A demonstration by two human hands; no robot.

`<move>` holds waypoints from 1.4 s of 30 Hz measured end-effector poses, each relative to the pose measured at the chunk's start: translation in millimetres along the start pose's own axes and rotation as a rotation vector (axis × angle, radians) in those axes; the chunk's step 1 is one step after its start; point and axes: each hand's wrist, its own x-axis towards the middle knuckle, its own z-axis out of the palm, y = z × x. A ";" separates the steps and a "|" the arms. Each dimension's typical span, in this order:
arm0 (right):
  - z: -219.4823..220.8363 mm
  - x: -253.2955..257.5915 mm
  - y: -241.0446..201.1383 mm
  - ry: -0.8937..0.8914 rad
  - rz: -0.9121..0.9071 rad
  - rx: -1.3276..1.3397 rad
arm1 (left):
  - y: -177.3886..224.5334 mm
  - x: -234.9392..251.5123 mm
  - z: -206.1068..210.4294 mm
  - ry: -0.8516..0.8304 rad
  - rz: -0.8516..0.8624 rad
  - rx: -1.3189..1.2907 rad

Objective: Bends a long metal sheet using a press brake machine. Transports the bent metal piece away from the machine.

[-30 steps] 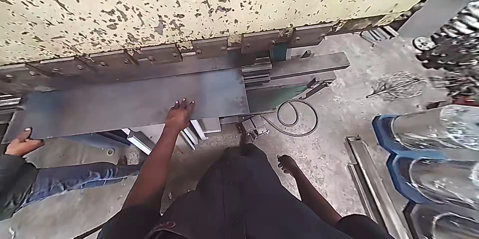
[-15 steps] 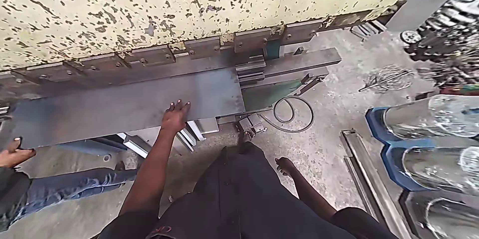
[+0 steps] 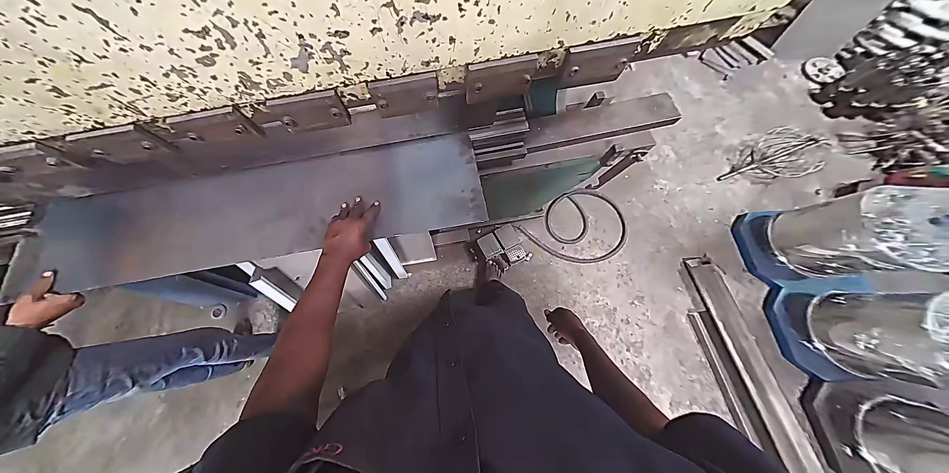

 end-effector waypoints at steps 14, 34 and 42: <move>0.8 -3.8 13.9 -0.003 0.028 -0.014 | -4.4 2.4 6.5 0.028 0.005 0.001; -10.7 0.1 4.1 0.000 0.017 -0.004 | -6.0 2.3 -14.0 -0.020 -0.012 0.022; -5.9 2.0 9.8 -0.008 0.017 0.000 | -6.9 1.1 -12.4 -0.024 -0.013 0.027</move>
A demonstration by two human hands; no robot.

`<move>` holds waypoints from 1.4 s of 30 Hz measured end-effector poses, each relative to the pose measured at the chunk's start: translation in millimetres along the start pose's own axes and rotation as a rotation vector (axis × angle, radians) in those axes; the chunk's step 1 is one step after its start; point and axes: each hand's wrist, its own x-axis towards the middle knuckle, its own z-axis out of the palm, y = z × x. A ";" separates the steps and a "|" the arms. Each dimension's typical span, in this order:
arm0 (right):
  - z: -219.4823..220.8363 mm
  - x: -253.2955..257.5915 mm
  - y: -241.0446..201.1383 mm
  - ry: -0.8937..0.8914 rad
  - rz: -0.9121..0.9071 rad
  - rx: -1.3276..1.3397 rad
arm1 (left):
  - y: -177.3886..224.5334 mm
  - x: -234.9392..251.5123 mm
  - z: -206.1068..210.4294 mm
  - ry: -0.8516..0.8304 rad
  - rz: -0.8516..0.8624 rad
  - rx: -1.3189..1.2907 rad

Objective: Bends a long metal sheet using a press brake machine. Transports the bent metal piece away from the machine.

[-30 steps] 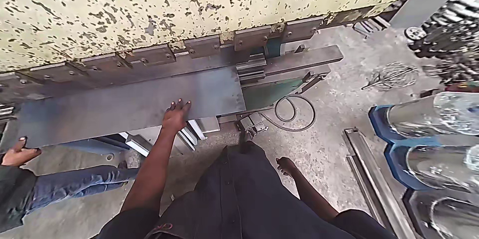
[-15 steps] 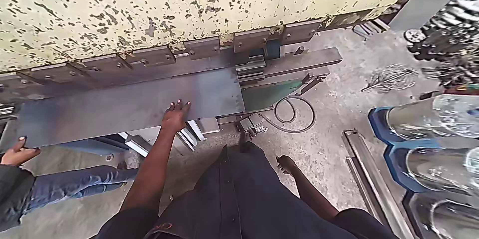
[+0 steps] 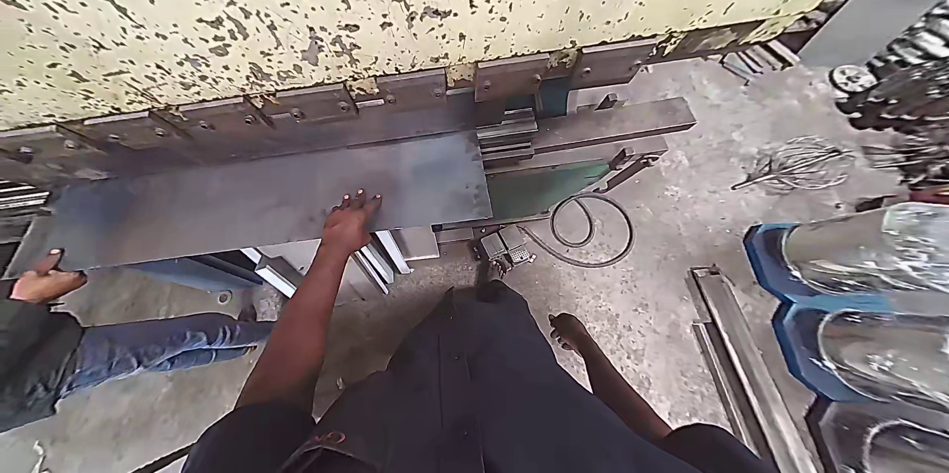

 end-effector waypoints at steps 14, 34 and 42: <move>-0.6 -4.8 9.9 -0.016 0.037 0.013 | 2.0 -1.1 -1.7 0.012 0.014 -0.033; 28.5 -37.1 35.5 0.054 0.060 0.068 | 1.6 -3.2 -4.4 0.012 0.013 -0.017; 22.3 -50.2 47.2 0.089 0.080 0.069 | 0.4 -6.5 -4.5 0.045 0.023 -0.046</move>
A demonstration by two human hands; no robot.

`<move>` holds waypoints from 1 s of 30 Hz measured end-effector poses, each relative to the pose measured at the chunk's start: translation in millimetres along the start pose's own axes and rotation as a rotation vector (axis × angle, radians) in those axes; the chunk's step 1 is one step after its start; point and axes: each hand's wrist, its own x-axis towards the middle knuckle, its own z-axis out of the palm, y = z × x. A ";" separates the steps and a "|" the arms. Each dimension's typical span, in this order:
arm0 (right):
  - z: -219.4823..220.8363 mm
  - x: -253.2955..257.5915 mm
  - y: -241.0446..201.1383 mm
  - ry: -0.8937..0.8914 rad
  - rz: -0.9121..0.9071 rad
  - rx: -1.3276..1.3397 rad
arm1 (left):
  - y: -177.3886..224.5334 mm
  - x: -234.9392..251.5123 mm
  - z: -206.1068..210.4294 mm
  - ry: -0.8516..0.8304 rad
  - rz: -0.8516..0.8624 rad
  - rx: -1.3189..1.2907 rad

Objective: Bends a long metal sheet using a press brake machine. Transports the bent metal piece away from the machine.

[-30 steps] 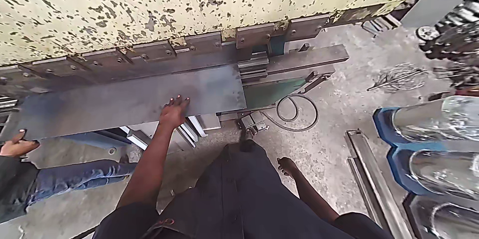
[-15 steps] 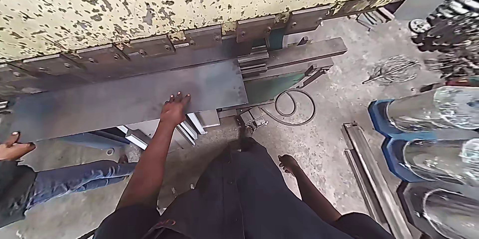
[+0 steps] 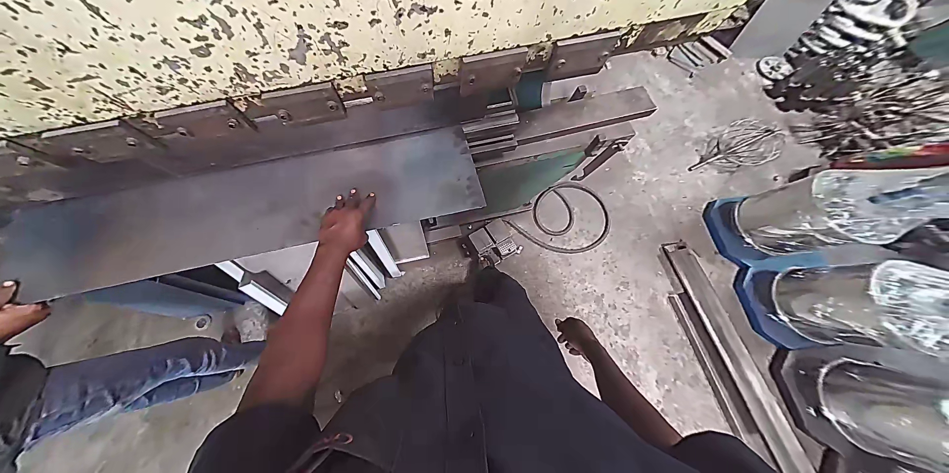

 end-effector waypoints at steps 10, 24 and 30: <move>-2.1 -5.8 -11.7 0.013 -0.060 0.029 | -0.5 -0.3 -8.5 -0.007 -0.004 0.011; 3.4 -2.0 -4.4 0.014 -0.044 0.009 | -1.0 1.8 -8.3 -0.019 -0.011 0.039; 1.6 -3.3 -3.7 0.015 -0.039 0.039 | -1.8 0.6 -7.8 -0.003 -0.002 0.021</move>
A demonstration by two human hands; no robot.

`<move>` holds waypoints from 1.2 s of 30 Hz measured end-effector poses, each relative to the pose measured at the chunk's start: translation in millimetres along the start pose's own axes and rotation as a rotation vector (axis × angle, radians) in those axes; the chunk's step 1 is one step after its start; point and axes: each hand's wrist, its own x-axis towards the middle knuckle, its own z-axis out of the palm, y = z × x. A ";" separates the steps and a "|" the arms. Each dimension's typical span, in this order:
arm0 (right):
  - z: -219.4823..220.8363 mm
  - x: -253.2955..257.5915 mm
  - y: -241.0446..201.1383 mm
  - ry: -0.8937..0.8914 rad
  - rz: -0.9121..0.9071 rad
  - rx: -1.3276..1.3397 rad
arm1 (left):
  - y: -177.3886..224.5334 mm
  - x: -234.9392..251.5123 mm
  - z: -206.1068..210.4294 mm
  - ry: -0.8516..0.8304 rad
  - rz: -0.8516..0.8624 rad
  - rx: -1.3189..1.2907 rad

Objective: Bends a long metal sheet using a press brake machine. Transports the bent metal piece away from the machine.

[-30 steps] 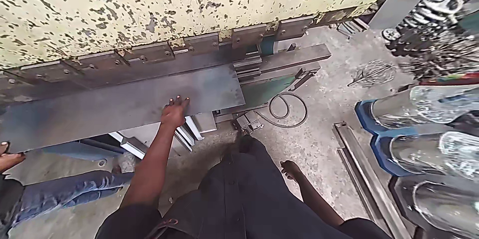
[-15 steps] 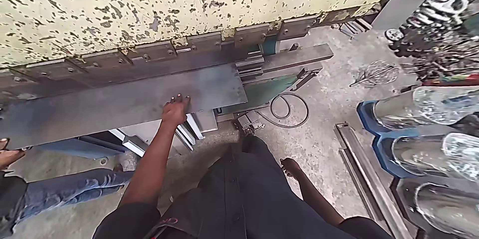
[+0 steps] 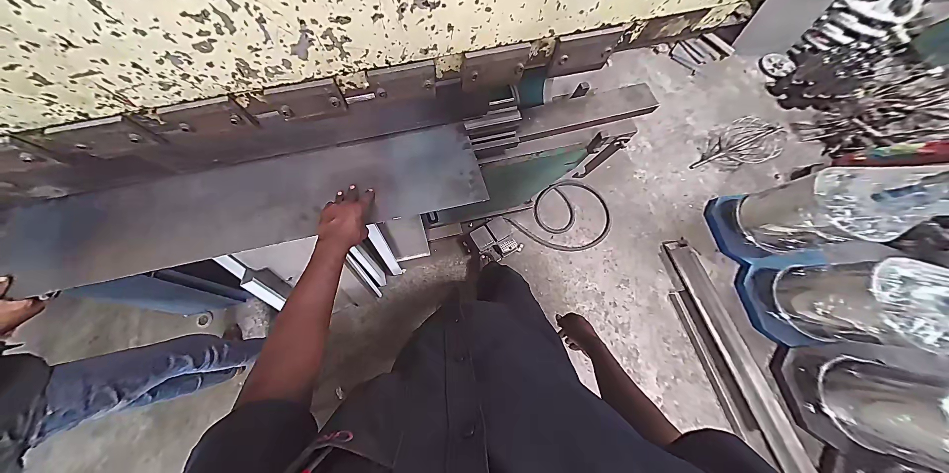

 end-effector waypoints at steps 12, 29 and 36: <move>2.2 -1.7 -1.7 -0.002 -0.011 -0.031 | -1.3 -4.6 -32.2 0.028 -0.030 -0.023; -69.1 -80.1 -364.9 0.045 -0.756 0.224 | -98.6 -57.1 40.4 0.892 -0.778 -2.254; -39.7 -59.2 -470.0 0.141 -0.688 0.030 | -89.7 -46.2 85.4 0.883 -1.070 -2.274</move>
